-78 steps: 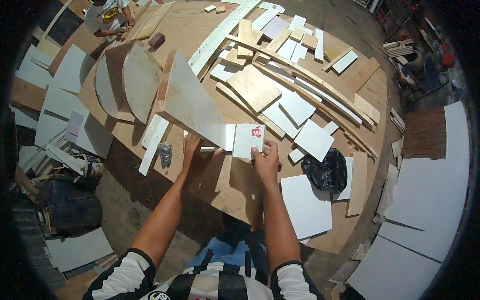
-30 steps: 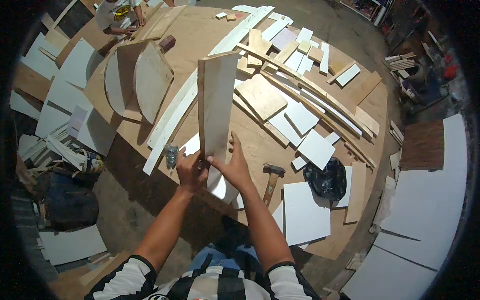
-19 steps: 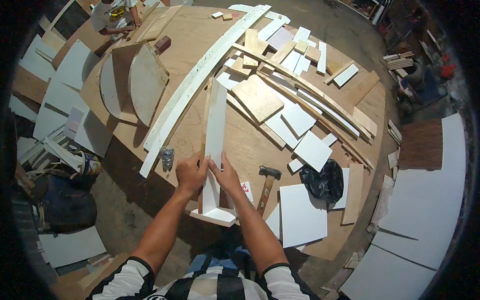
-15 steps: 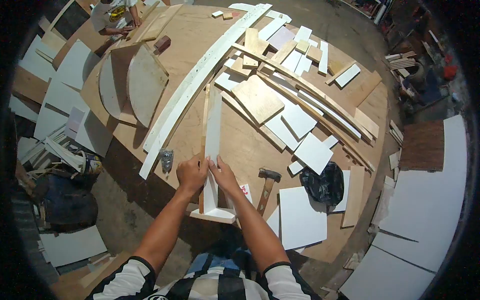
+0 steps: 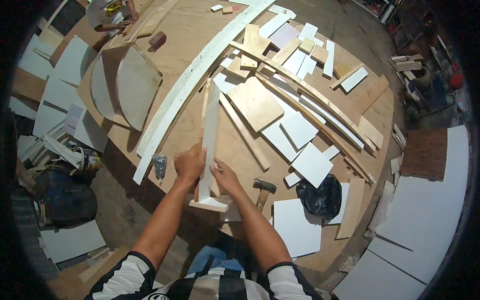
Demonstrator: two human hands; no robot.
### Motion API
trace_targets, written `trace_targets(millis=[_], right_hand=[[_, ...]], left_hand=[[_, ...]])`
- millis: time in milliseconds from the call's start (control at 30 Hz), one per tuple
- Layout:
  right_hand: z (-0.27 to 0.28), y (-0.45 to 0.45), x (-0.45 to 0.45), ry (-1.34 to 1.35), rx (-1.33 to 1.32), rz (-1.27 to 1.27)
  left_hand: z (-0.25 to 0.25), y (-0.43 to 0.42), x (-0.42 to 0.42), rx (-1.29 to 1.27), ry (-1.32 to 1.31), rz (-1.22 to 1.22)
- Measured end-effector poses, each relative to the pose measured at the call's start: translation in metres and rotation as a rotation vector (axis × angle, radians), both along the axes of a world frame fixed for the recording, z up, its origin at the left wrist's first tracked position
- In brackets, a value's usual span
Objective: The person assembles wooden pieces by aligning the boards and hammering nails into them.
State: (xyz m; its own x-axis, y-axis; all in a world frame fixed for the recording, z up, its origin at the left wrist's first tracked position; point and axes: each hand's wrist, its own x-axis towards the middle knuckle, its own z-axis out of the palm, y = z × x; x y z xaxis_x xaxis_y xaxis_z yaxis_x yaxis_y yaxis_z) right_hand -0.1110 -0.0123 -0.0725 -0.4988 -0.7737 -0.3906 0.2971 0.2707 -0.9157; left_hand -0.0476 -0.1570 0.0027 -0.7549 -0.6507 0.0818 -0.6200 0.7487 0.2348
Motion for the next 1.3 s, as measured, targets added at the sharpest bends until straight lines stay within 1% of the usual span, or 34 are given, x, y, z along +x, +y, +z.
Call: trace_targets(millis=[33, 67, 100, 167, 233, 267, 300, 367, 400, 500, 533, 600, 633, 700, 733, 800, 833, 900, 933, 967, 1033, 1067, 1100, 1133, 1167, 1200, 1233, 1300], right_hand=[[0.020, 0.010, -0.012, 0.093, 0.101, -0.025], [0.030, 0.021, -0.025, 0.185, 0.207, -0.051], [0.026, 0.033, -0.040, 0.189, 0.219, -0.060], [0.017, 0.059, -0.075, 0.450, 0.246, -0.303], [0.019, 0.085, -0.118, 0.842, 0.380, -0.413], [0.025, 0.095, -0.139, 0.906, 0.482, -0.456], [0.030, 0.104, -0.159, 0.966, 0.584, -0.500], [0.026, 0.121, -0.190, 1.069, 0.656, -0.535], [0.012, 0.128, -0.199, 1.179, 0.754, -0.530], [-0.005, 0.140, -0.214, 1.094, 0.829, -0.468], [0.007, 0.135, -0.212, 1.089, 0.828, -0.468], [0.032, 0.129, -0.206, 0.918, 0.926, -0.450], [0.037, 0.129, -0.204, 0.910, 0.925, -0.451], [0.043, 0.128, -0.198, 1.019, 0.907, -0.442], [0.048, 0.128, -0.195, 1.012, 0.901, -0.435], [0.053, 0.128, -0.195, 0.888, 0.799, -0.393], [0.049, 0.129, -0.192, 0.882, 0.794, -0.385], [0.038, 0.129, -0.180, 0.838, 0.562, -0.487], [0.046, 0.126, -0.170, 0.732, 0.342, -0.589], [0.055, 0.123, -0.160, 0.728, 0.339, -0.587], [0.063, 0.116, -0.133, 0.424, 0.155, -0.561], [0.061, 0.109, -0.118, 0.375, 0.154, -0.550], [0.061, 0.100, -0.103, 0.366, 0.155, -0.552], [0.064, 0.089, -0.089, 0.505, 0.142, -0.491], [0.071, 0.079, -0.074, 0.644, 0.135, -0.426], [0.084, 0.065, -0.063, 0.640, 0.181, -0.366], [0.087, 0.051, -0.054, 0.640, 0.188, -0.370], [0.091, 0.021, -0.045, 1.082, 0.195, -0.144]], left_hand=[[0.000, 0.000, -0.003, -0.028, 0.075, -0.003], [0.001, -0.001, -0.006, -0.016, 0.078, -0.012], [0.003, -0.003, -0.008, -0.038, 0.035, -0.022], [0.004, -0.011, -0.011, -0.055, -0.002, -0.041], [0.003, -0.017, -0.013, 0.042, -0.073, 0.049], [0.013, -0.015, -0.016, 0.000, -0.029, 0.010], [0.010, -0.018, -0.016, 0.005, -0.030, 0.004], [0.004, -0.029, -0.009, -0.074, -0.047, -0.063], [0.003, -0.031, -0.007, -0.003, -0.031, -0.057], [-0.003, -0.029, -0.005, -0.016, -0.035, -0.029], [-0.004, -0.028, -0.005, -0.019, -0.039, -0.030], [-0.004, -0.025, -0.003, -0.003, -0.015, 0.019], [0.003, -0.022, -0.003, -0.008, -0.021, 0.017], [0.018, -0.013, 0.000, 0.162, -0.038, 0.111], [0.017, -0.009, 0.007, 0.157, -0.046, 0.117], [0.014, 0.002, 0.028, -0.104, 0.120, -0.008], [0.012, 0.008, 0.037, -0.108, 0.112, -0.002], [0.008, 0.020, 0.054, -0.042, 0.131, 0.124], [0.006, 0.026, 0.061, 0.005, 0.146, 0.185], [0.003, 0.029, 0.065, 0.002, 0.144, 0.187], [-0.001, 0.031, 0.076, 0.159, 0.163, 0.282], [0.000, 0.031, 0.080, 0.153, 0.151, 0.284], [0.003, 0.032, 0.078, 0.307, 0.123, 0.290], [0.005, 0.030, 0.075, 0.464, 0.097, 0.292], [0.004, 0.028, 0.075, 0.469, 0.090, 0.288], [0.003, 0.025, 0.075, 0.379, 0.139, 0.191], [0.002, 0.022, 0.076, 0.289, 0.190, 0.094], [0.004, 0.012, 0.079, 0.279, 0.165, 0.037]])
